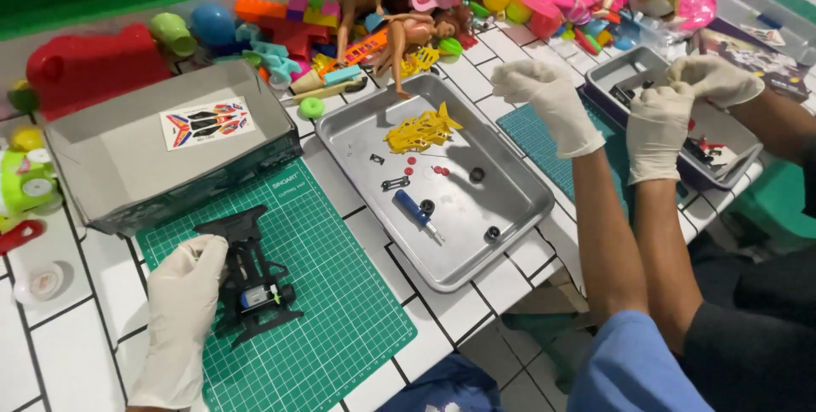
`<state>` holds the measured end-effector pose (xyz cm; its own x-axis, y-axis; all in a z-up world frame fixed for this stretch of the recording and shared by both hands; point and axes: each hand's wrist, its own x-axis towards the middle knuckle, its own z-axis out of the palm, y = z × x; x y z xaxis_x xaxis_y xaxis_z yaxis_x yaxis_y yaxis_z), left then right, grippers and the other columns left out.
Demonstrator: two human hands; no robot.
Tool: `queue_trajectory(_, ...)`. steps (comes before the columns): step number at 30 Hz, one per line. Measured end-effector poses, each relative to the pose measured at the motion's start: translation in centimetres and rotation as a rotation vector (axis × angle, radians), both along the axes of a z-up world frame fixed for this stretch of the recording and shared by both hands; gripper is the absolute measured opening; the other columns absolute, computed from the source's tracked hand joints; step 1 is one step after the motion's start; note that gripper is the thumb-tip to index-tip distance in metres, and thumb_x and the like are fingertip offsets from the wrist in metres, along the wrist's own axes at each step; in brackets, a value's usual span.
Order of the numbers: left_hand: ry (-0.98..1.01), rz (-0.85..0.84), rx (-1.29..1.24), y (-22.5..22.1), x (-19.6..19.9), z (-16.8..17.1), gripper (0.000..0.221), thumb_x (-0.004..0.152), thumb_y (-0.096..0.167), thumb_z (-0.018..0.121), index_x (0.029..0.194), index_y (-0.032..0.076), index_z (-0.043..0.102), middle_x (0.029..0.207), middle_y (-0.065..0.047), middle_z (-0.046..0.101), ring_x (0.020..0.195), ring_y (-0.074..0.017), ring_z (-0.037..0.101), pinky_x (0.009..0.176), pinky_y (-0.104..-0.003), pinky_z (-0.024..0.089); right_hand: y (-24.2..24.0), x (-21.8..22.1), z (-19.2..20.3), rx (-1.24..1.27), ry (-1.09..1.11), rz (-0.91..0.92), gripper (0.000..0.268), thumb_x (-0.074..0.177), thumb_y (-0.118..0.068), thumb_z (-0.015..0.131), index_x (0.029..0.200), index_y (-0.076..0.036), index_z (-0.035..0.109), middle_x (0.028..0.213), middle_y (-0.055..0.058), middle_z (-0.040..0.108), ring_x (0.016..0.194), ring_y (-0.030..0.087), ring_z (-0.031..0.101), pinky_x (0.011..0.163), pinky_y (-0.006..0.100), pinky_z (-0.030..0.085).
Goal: Assembling a model toy car by installing internal components like gears and motors into the chassis.
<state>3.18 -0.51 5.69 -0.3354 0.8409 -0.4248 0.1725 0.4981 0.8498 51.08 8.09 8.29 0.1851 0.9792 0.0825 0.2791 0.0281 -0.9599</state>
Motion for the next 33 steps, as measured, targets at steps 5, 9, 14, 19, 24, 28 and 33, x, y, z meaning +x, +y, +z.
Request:
queue_trajectory(5,-0.002,-0.036,0.067,0.3,-0.4,-1.8,0.007,0.096,0.021,0.063,0.095,0.015,0.065,0.074,0.006,0.048,0.067,-0.0072,0.038,0.058,-0.026,0.032,-2.1,-4.3,1.8,-0.542,-0.693,0.242,0.018,0.085,-0.020,0.074,0.101,-0.015,0.077,0.093,-0.001,0.076,0.081,0.012,0.065,0.074,0.027,0.051)
queue_trajectory(9,0.036,-0.050,0.141,0.7,-2.0,-5.4,0.018,0.090,0.025,0.069,0.105,0.017,0.076,0.077,-0.001,0.062,0.077,-0.0074,0.052,0.073,-0.026,0.046,-2.9,-4.3,-2.1,-0.552,-0.866,0.266,0.042,0.077,-0.011,0.080,0.119,-0.014,0.077,0.106,0.015,0.076,0.102,0.035,0.072,0.088,0.043,0.057)
queue_trajectory(14,-0.004,-0.047,0.139,-0.1,-1.5,-3.9,0.019,0.090,0.022,0.069,0.104,0.011,0.075,0.075,-0.004,0.063,0.076,-0.0073,0.050,0.073,-0.028,0.047,-3.2,-4.9,-4.1,-0.494,-0.897,0.241,0.038,0.080,-0.011,0.079,0.117,-0.011,0.076,0.102,0.015,0.076,0.096,0.033,0.074,0.080,0.039,0.059)
queue_trajectory(19,-0.030,-0.058,0.152,0.3,-2.3,-5.6,0.020,0.091,0.021,0.068,0.105,0.009,0.074,0.072,-0.001,0.060,0.075,-0.0064,0.049,0.071,-0.025,0.046,-1.8,-5.3,-5.2,-0.430,-0.868,0.286,0.038,0.082,-0.006,0.075,0.119,-0.011,0.073,0.104,0.015,0.075,0.099,0.033,0.073,0.080,0.040,0.060)
queue_trajectory(24,-0.085,-0.042,0.224,-0.3,-1.5,-3.6,0.025,0.089,0.024,0.075,0.108,0.007,0.074,0.082,-0.003,0.067,0.075,-0.0061,0.052,0.072,-0.024,0.049,-2.4,-7.1,-3.6,-0.460,-0.889,0.329,0.037,0.082,-0.016,0.079,0.118,-0.010,0.075,0.108,0.019,0.073,0.103,0.035,0.071,0.086,0.043,0.057)
queue_trajectory(28,-0.071,-0.061,0.221,0.3,-2.2,-5.4,0.025,0.091,0.024,0.073,0.111,0.009,0.073,0.078,-0.003,0.069,0.074,-0.0051,0.053,0.068,-0.022,0.048,-1.7,-7.9,-5.3,-0.381,-0.869,0.321,0.032,0.084,-0.016,0.080,0.115,-0.010,0.076,0.107,0.016,0.073,0.102,0.032,0.071,0.086,0.041,0.057)
queue_trajectory(33,-0.069,-0.072,0.170,0.3,-2.3,-5.1,0.022,0.088,0.025,0.073,0.107,0.013,0.076,0.078,-0.001,0.070,0.074,-0.0044,0.056,0.068,-0.025,0.050,-1.2,-7.7,-6.7,-0.336,-0.864,0.304,0.026,0.084,-0.016,0.077,0.110,-0.012,0.077,0.103,0.016,0.073,0.100,0.033,0.071,0.084,0.041,0.057)
